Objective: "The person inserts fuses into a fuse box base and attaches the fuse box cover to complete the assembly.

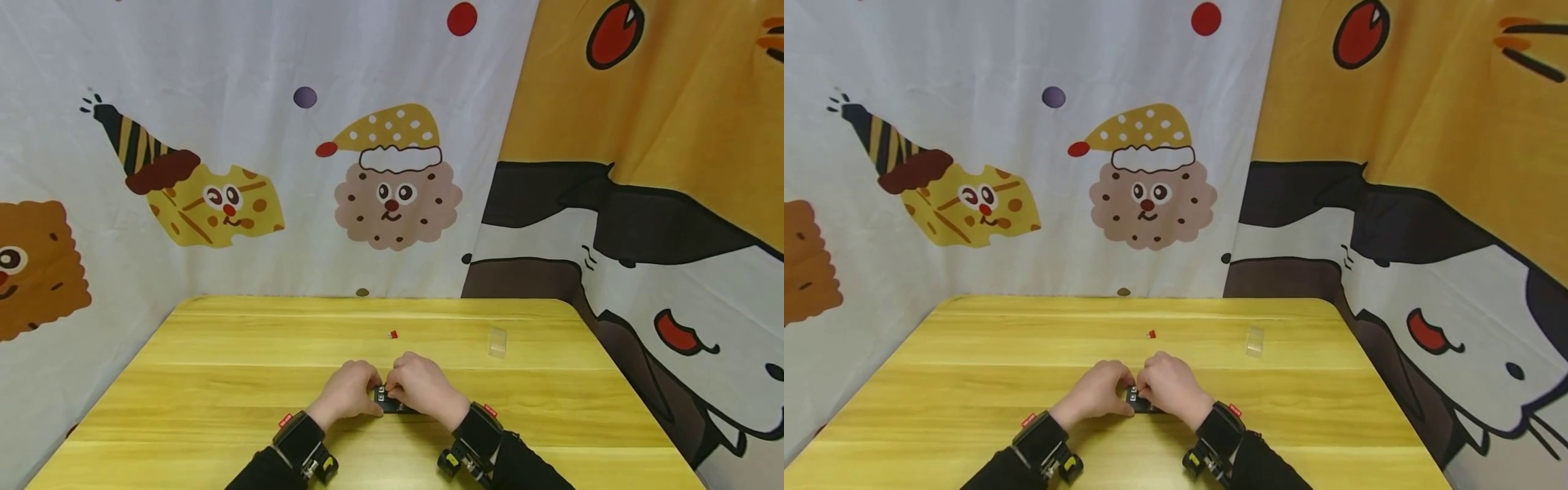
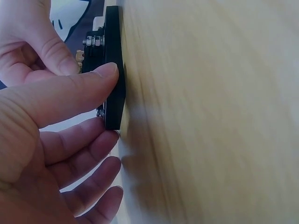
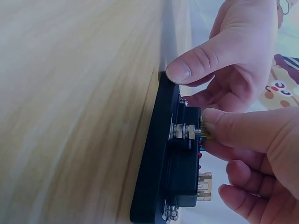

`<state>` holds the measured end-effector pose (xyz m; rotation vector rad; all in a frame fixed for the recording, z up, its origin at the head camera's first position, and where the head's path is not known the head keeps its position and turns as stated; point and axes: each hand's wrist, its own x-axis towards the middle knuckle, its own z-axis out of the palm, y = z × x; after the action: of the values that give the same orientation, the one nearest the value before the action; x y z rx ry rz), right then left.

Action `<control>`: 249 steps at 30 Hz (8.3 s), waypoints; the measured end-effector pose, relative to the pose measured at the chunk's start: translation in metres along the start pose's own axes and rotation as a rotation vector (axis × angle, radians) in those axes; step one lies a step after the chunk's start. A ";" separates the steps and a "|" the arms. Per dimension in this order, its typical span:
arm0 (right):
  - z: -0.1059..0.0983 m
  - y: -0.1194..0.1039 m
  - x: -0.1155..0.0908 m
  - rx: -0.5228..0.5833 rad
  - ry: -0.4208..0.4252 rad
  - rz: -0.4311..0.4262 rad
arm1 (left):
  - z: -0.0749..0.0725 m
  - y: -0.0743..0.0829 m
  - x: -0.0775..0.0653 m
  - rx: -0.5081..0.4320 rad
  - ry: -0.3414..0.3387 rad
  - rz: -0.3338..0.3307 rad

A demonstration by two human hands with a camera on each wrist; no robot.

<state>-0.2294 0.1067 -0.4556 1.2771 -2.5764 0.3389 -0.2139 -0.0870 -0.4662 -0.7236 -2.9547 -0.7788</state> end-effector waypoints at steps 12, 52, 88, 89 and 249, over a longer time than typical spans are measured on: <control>-0.005 0.000 -0.003 0.024 -0.003 0.034 | -0.001 0.000 0.000 0.010 0.005 0.005; -0.013 0.040 -0.017 0.074 0.092 0.276 | 0.002 0.000 -0.001 -0.001 -0.004 -0.024; -0.003 0.085 -0.001 0.180 0.020 0.387 | 0.001 0.000 -0.003 -0.023 -0.005 -0.041; -0.003 0.086 0.001 0.181 0.018 0.379 | 0.001 0.000 -0.003 -0.022 -0.005 -0.040; 0.009 0.122 0.050 0.219 -0.051 0.362 | 0.003 -0.004 -0.001 -0.017 -0.002 -0.021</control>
<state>-0.3580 0.1386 -0.4601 0.8802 -2.8755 0.6802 -0.2147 -0.0893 -0.4713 -0.6961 -2.9657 -0.8055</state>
